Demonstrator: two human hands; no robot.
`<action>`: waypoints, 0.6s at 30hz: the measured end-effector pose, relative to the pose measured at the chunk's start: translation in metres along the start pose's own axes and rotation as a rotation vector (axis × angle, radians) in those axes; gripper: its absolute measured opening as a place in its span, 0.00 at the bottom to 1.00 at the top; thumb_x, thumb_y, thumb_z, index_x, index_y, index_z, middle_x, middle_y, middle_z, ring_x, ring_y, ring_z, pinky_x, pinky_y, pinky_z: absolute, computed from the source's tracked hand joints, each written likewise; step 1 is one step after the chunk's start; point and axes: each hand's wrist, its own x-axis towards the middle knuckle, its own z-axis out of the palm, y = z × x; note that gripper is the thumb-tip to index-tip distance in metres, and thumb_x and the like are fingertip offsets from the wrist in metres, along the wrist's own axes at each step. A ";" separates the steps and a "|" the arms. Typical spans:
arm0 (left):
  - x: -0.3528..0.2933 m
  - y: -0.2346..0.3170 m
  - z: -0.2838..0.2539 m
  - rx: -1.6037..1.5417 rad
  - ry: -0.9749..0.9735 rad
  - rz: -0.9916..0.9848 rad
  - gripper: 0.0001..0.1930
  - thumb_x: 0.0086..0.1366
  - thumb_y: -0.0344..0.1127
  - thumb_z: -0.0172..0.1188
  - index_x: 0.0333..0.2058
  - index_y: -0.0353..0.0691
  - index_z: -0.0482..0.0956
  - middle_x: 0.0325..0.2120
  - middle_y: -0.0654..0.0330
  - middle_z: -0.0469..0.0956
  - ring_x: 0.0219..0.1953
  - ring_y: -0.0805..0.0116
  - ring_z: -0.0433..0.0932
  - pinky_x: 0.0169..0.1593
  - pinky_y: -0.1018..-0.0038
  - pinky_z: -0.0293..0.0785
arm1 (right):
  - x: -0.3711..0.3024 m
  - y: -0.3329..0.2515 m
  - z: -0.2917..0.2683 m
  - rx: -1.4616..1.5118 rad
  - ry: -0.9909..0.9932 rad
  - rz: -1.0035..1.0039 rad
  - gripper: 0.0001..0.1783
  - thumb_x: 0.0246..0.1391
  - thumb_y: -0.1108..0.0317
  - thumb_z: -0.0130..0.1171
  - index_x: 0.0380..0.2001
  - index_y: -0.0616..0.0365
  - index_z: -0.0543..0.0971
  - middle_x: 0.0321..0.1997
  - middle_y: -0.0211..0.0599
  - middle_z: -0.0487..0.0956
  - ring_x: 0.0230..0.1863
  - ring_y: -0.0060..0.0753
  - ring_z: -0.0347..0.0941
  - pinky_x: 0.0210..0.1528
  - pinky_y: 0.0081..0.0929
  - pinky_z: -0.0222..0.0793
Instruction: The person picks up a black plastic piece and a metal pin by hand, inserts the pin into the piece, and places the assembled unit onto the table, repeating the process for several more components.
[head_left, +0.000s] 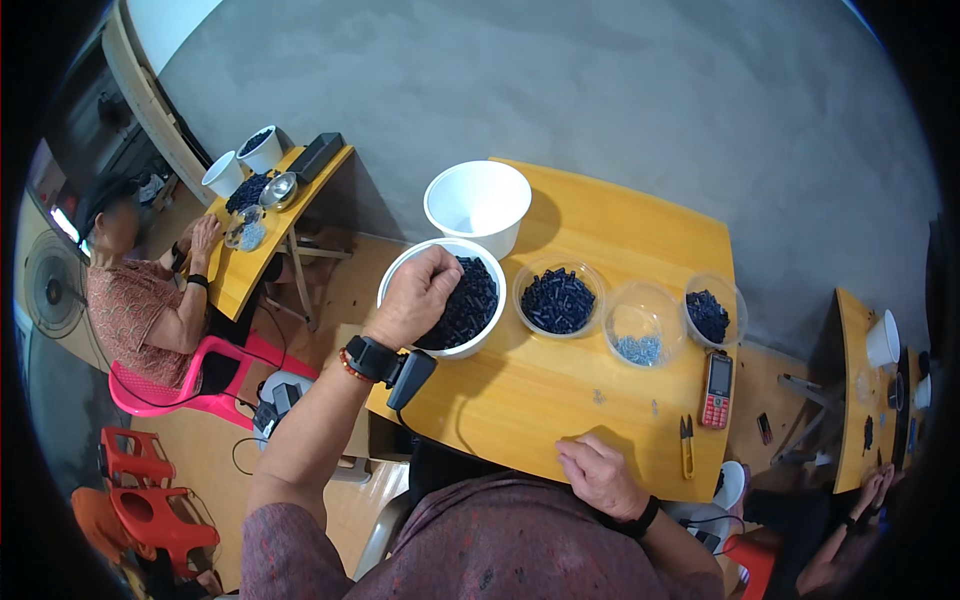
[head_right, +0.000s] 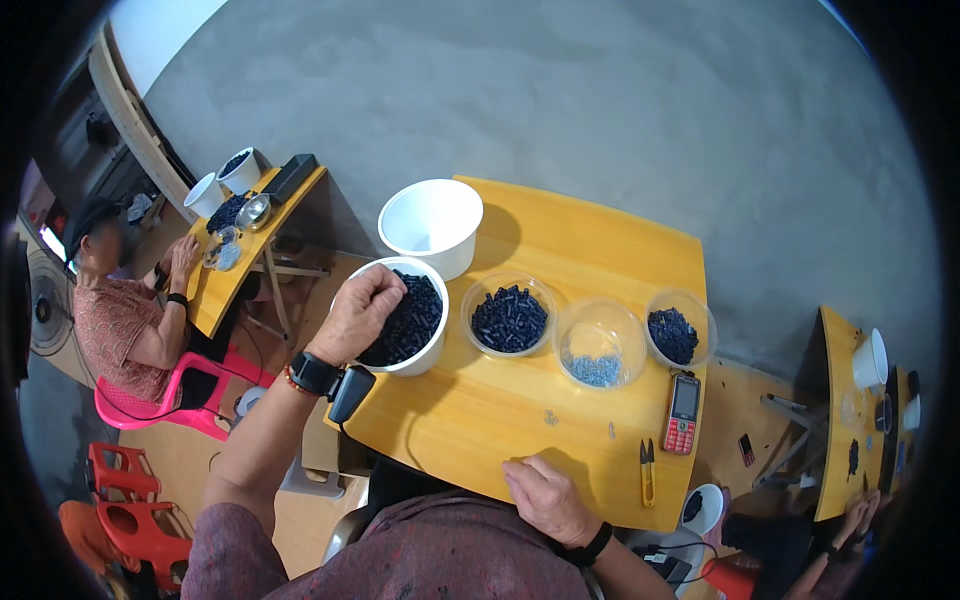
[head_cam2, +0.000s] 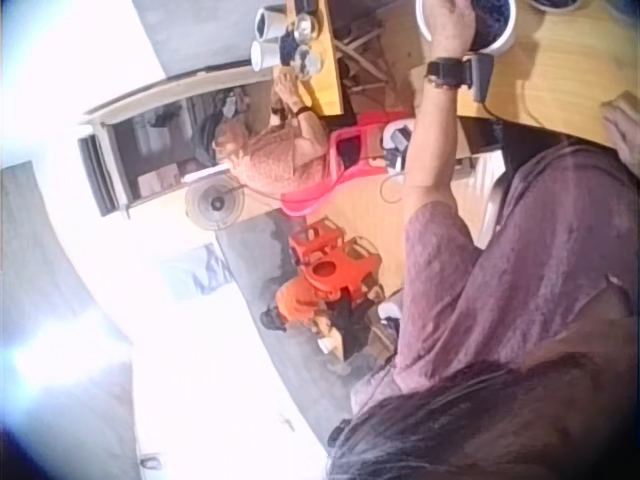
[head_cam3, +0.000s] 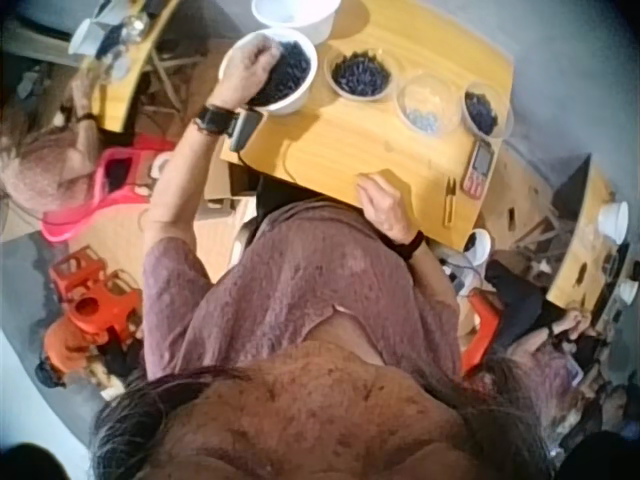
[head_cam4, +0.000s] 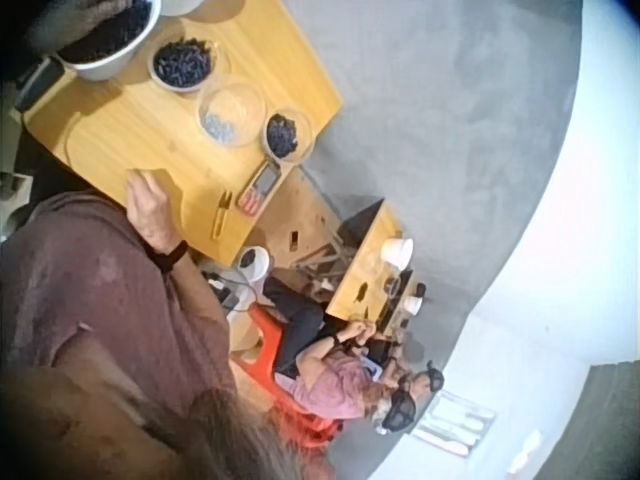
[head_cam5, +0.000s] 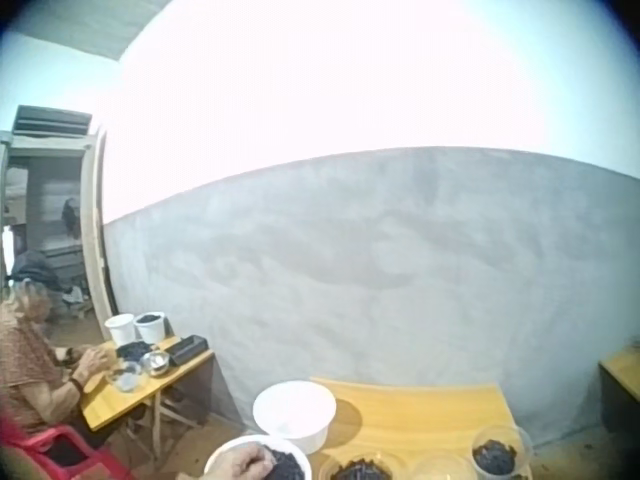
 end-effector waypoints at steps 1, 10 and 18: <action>0.000 -0.003 -0.001 -0.003 -0.003 -0.002 0.04 0.67 0.30 0.57 0.35 0.37 0.74 0.26 0.59 0.75 0.30 0.68 0.75 0.32 0.70 0.73 | 0.000 0.000 0.001 0.007 0.013 -0.020 0.10 0.50 0.80 0.65 0.38 0.62 0.80 0.31 0.43 0.78 0.28 0.42 0.77 0.30 0.29 0.73; 0.014 0.003 -0.014 -1.375 0.244 -0.968 0.10 0.74 0.36 0.45 0.37 0.37 0.71 0.29 0.58 0.72 0.25 0.73 0.69 0.20 0.83 0.65 | 0.000 0.000 0.003 0.014 -0.008 0.052 0.10 0.49 0.80 0.65 0.37 0.62 0.81 0.32 0.43 0.79 0.31 0.44 0.78 0.32 0.32 0.74; 0.014 0.001 -0.013 -1.367 0.287 -1.017 0.12 0.75 0.40 0.46 0.37 0.39 0.72 0.28 0.60 0.72 0.29 0.70 0.71 0.24 0.81 0.68 | 0.002 -0.001 0.003 0.011 -0.017 0.069 0.11 0.49 0.80 0.64 0.38 0.62 0.80 0.32 0.43 0.79 0.31 0.44 0.79 0.33 0.31 0.75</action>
